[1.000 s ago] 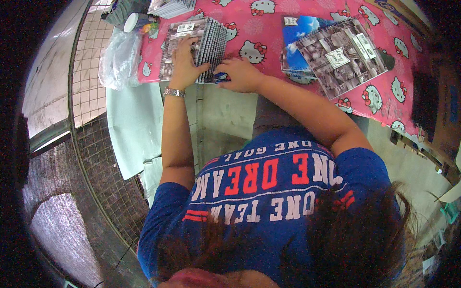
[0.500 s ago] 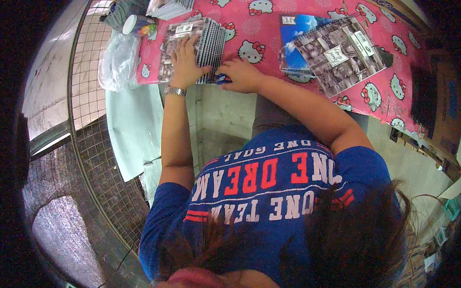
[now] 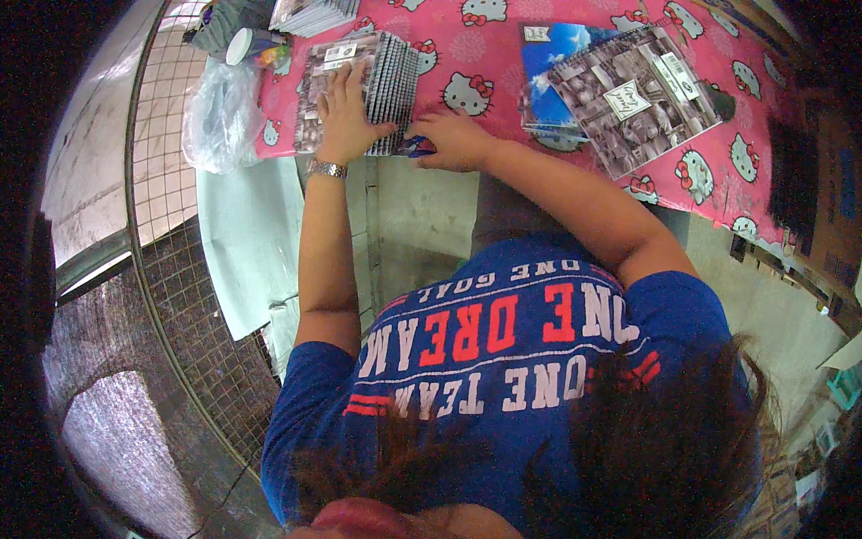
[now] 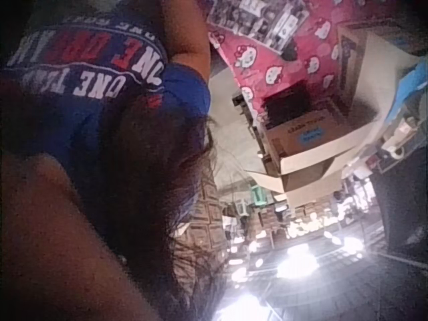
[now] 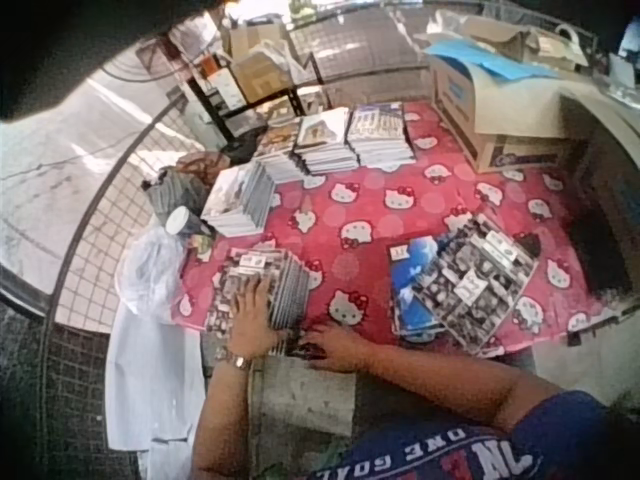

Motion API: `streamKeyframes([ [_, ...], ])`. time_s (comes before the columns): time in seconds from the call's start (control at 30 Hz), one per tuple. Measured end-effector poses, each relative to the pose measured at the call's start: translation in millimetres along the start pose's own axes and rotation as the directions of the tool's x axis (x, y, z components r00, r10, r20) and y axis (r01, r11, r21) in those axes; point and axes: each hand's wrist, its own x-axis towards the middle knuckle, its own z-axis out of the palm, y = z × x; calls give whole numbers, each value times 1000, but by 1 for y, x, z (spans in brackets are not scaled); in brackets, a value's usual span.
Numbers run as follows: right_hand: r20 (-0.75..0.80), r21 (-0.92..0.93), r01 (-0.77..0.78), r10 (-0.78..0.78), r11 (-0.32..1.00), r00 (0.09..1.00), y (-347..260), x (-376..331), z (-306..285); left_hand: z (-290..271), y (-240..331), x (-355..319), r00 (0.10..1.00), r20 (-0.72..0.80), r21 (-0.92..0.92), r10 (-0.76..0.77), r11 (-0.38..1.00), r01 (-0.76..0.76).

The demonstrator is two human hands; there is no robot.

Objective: The person threads metal coils through the punched holes of several notebooks to bind them by hand.

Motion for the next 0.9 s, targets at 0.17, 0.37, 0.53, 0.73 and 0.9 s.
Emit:
streamKeyframes([
  [0.17,373,218,-325,229,920,899,-1,18,-13,-1,2,2,1000,10,18,7,1000,-7],
  [0.37,313,161,-264,204,951,928,1,10,-9,-1,1,0,1000,1,-10,16,1000,-16],
  [0.53,241,-34,-166,169,986,956,0,6,-9,-1,1,1,1000,10,-12,3,1000,-3],
  [0.73,266,-22,-176,175,984,948,-3,9,-14,-3,0,-1,1000,2,-17,9,1000,-9],
  [0.9,250,-65,-132,145,989,957,-5,6,-8,-5,6,0,999,39,35,-33,999,32],
])
